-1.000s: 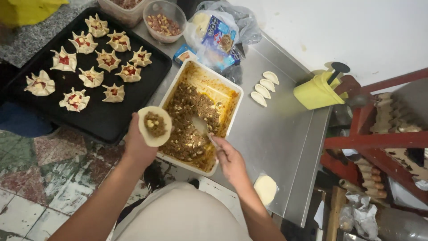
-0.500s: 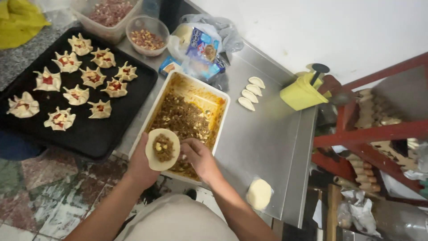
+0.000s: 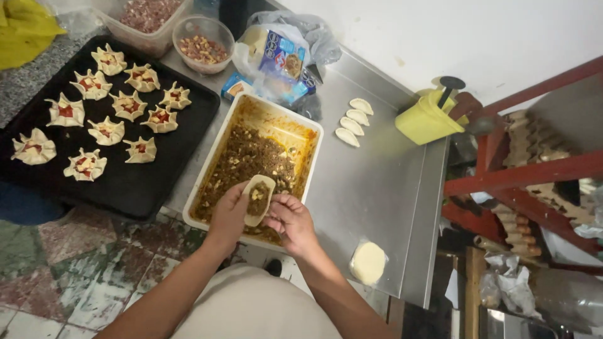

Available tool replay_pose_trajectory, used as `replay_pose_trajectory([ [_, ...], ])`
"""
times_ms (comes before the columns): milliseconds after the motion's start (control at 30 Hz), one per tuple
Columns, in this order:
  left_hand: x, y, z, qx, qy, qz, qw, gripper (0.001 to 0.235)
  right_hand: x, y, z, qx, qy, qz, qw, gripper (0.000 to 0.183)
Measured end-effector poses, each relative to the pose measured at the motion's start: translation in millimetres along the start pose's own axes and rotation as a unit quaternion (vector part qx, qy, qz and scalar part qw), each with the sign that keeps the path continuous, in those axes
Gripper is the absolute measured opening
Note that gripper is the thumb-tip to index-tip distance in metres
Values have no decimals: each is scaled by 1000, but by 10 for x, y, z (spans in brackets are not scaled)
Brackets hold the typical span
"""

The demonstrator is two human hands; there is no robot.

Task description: Filling and folding dough circles with a meat mixture to prepare pastries on a prep table.

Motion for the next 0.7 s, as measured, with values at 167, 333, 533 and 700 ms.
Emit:
replay_pose_trajectory([
  [167,-164,-104,-164,-13,39,62,997,46,281,297,-305,17,64,39,997,14],
  [333,-207,-101,-71,-1,68,100,993,49,72,129,-126,7,72,68,995,11],
  [533,-339,-289,-425,-31,190,124,974,51,-35,-21,-1,12,37,6,999,21],
  [700,-323,-276,-465,-62,266,121,954,46,33,54,-117,6,11,-4,1000,24],
])
Point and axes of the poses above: each hand's wrist, its own y-axis towards the middle knuckle, its own x-axis out of the back of the hand, z = x × y, the point moved 5 cm from there along y, towards the middle knuckle, and after that the axes turned 4 degrees about y, right-handed, at the moved point
